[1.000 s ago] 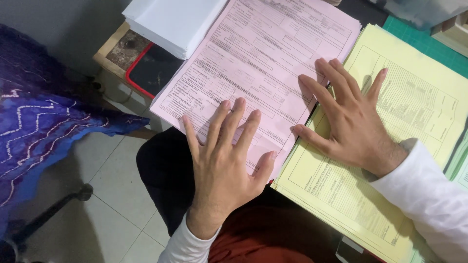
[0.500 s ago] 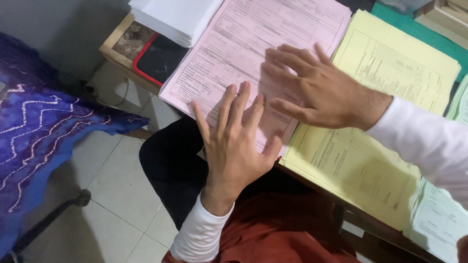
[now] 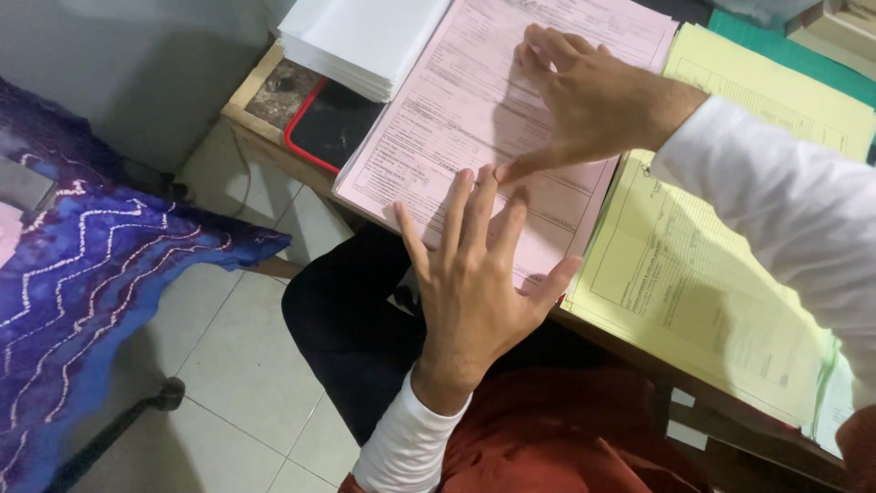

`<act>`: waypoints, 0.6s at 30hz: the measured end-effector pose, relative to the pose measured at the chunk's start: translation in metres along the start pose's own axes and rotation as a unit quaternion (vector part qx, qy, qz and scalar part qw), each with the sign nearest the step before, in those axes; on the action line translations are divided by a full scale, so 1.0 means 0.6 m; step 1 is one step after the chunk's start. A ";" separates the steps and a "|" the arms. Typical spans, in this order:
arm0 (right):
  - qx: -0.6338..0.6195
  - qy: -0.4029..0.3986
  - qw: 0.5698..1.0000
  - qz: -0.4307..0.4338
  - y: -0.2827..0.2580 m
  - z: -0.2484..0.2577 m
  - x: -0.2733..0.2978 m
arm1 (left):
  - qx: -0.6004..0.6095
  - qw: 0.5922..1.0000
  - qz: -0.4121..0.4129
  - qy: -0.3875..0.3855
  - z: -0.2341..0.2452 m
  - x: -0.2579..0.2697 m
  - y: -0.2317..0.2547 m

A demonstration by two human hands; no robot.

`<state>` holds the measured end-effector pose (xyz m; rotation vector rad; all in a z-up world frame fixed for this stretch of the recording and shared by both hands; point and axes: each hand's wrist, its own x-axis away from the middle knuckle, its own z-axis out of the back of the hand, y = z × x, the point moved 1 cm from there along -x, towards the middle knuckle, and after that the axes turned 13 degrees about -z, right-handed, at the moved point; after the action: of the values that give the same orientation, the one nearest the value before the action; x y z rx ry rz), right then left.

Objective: Sorting colored paper forms and inserting them into envelopes at a desk

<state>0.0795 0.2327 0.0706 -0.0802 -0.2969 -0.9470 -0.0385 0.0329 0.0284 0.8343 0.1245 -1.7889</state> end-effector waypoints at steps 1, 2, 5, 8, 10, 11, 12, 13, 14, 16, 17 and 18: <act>-0.010 0.002 1.000 -0.004 0.005 0.002 -0.008 | -0.001 1.000 0.000 -0.006 0.006 0.001 0.000; -0.021 0.004 1.000 -0.008 0.009 0.004 -0.016 | -0.003 1.000 -0.001 -0.013 0.012 0.003 0.001; -0.071 -0.046 0.994 -0.065 -0.015 0.040 -0.011 | -0.013 1.000 -0.003 -0.021 0.030 0.022 0.009; -0.045 -0.040 0.996 -0.068 -0.012 0.035 -0.027 | -0.009 1.000 -0.007 -0.010 0.048 0.027 0.011; -0.039 -0.039 0.996 -0.068 -0.014 0.035 -0.030 | -0.011 0.999 -0.025 -0.028 0.054 0.017 -0.005; -0.034 -0.042 0.996 -0.069 -0.013 0.034 -0.029 | -0.010 0.998 -0.044 -0.049 0.057 0.013 -0.011; -0.036 -0.042 0.996 -0.072 -0.019 0.037 -0.027 | -0.009 0.998 -0.046 -0.050 0.058 0.008 -0.018; -0.036 -0.055 0.995 -0.080 -0.022 0.042 -0.025 | -0.014 0.997 -0.052 -0.050 0.057 -0.001 -0.025; -0.036 -0.068 0.993 -0.088 -0.024 0.047 -0.022 | -0.018 0.997 -0.058 -0.050 0.057 -0.010 -0.032; -0.025 -0.054 0.994 -0.088 -0.022 0.048 -0.025 | -0.028 0.996 -0.065 -0.049 0.047 -0.010 -0.044; -0.013 -0.047 0.995 -0.082 -0.019 0.043 -0.024 | -0.039 0.996 -0.063 -0.052 0.040 -0.008 -0.047; -0.016 -0.049 0.995 -0.090 -0.018 0.046 -0.025 | -0.032 0.996 -0.069 -0.055 0.044 -0.005 -0.043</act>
<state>0.0563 0.2438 0.0922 -0.1315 -0.3849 -1.1297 -0.0729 0.0329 0.0420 0.6948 0.1700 -1.9457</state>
